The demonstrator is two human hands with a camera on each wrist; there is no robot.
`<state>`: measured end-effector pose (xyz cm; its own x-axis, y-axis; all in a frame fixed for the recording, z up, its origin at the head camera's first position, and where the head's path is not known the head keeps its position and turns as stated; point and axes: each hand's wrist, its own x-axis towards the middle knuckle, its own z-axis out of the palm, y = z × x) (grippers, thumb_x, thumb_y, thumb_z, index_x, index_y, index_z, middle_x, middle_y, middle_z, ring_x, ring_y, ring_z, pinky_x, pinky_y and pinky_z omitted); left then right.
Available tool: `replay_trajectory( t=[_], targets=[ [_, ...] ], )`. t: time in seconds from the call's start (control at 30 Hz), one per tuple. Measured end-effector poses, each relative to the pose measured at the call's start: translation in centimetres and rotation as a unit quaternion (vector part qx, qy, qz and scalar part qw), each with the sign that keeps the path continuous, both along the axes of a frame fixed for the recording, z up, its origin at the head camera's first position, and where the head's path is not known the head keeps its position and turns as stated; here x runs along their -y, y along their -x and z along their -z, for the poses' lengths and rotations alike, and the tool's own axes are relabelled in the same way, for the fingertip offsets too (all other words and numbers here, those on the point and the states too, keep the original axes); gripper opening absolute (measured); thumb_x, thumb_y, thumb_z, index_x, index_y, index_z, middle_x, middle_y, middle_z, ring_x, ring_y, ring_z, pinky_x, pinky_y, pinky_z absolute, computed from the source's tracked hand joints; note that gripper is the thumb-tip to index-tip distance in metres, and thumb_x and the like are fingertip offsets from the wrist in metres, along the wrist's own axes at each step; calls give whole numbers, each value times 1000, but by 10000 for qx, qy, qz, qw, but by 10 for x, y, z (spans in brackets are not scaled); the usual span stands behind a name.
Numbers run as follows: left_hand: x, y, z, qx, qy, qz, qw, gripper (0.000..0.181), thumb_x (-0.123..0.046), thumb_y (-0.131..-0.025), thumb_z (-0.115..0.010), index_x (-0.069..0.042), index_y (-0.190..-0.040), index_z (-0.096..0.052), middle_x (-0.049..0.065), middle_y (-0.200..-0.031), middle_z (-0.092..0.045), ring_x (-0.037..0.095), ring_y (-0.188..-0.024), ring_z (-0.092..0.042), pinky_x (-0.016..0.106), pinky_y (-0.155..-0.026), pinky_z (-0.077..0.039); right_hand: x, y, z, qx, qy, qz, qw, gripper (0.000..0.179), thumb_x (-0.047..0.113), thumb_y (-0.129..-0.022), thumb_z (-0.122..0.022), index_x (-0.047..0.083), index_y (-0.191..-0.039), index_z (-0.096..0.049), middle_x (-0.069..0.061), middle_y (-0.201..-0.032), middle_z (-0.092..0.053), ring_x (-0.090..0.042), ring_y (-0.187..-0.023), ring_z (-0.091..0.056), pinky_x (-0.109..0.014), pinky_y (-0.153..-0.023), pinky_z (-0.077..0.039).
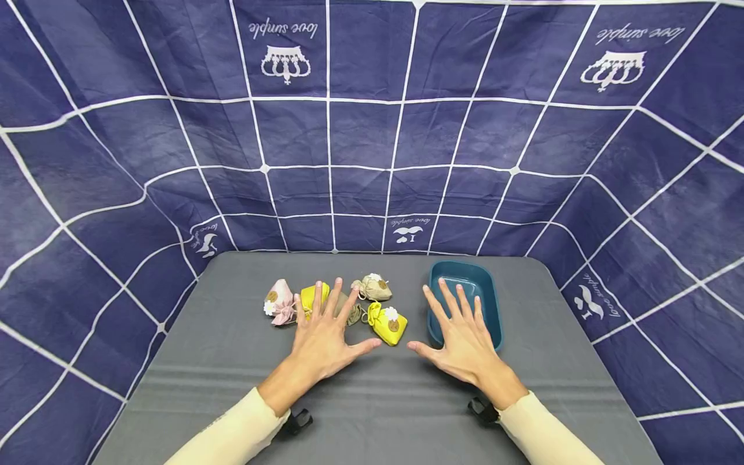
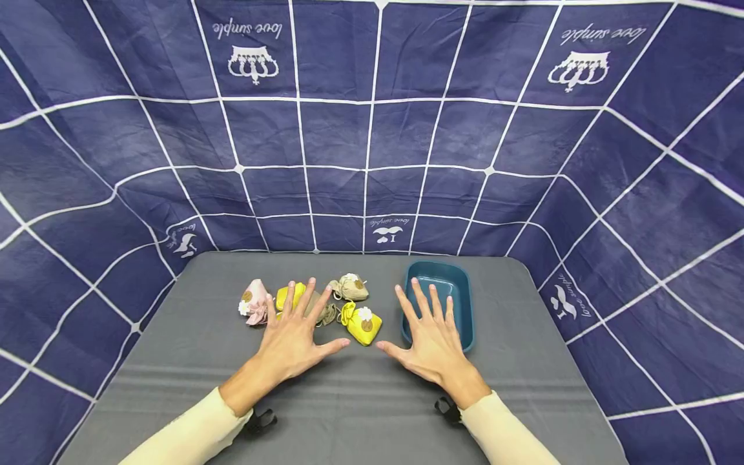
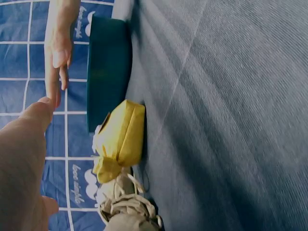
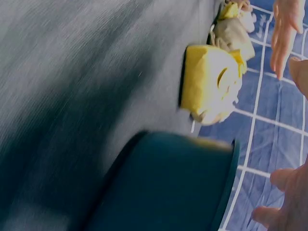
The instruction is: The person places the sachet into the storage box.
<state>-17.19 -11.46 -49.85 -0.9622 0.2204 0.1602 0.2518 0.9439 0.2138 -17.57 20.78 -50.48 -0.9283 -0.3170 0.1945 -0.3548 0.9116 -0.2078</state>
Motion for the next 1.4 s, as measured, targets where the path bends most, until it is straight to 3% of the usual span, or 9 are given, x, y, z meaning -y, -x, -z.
replay_trajectory(
  t=[0.2, 0.37, 0.53, 0.83, 1.07, 1.4],
  targets=[
    [-16, -1, 3, 104, -133, 161, 9997, 121, -101, -90, -63, -35, -186, -30, 8, -197, -22, 52, -182, -18, 89, -138, -12, -20, 2, 3, -19, 163, 216, 9996, 124, 91, -95, -70, 32, -189, -16, -14, -197, -18, -54, -180, -21, -83, -140, -16],
    [-32, -2, 6, 140, -267, 370, 9989, 118, -98, -91, -66, -35, -185, -32, 8, -196, -27, 50, -183, -18, 87, -139, -12, -40, 4, 6, 42, 474, 462, 9978, 126, 82, -97, -76, 15, -188, -21, -23, -194, -23, -58, -177, -26, -83, -139, -20],
    [-48, -5, 10, 39, -271, 589, 9979, 113, -95, -95, -65, -33, -185, -36, 9, -193, -33, 51, -180, -24, 88, -138, -18, -62, 4, 8, 248, 691, 805, 9940, 128, 79, -99, -76, 5, -186, -18, -31, -192, -19, -63, -175, -23, -82, -139, -19],
    [-76, -6, 17, -22, -100, 964, 9953, 104, -89, -101, -63, -31, -184, -37, 7, -192, -36, 48, -179, -31, 86, -137, -24, -85, 4, 7, 907, 722, 1317, 9845, 135, 85, -103, -65, -8, -183, -6, -39, -189, -17, -67, -167, -36, -87, -120, -45],
    [-95, -2, 19, -286, 190, 1059, 9938, 96, -84, -104, -65, -29, -181, -46, 4, -187, -46, 42, -177, -39, 83, -137, -29, -88, 6, 7, 1174, 845, 1249, 9816, 138, 75, -105, -72, -21, -176, -5, -50, -174, -33, -70, -152, -53, -78, -121, -51],
    [-116, 6, 21, -351, 45, 1273, 9912, 87, -76, -110, -63, -25, -179, -49, 2, -181, -56, 36, -171, -51, 74, -137, -38, -92, 9, 10, 1145, 1057, 975, 9830, 129, 51, -103, -86, -24, -174, -9, -53, -166, -39, -70, -152, -53, -77, -124, -49]
  ],
)
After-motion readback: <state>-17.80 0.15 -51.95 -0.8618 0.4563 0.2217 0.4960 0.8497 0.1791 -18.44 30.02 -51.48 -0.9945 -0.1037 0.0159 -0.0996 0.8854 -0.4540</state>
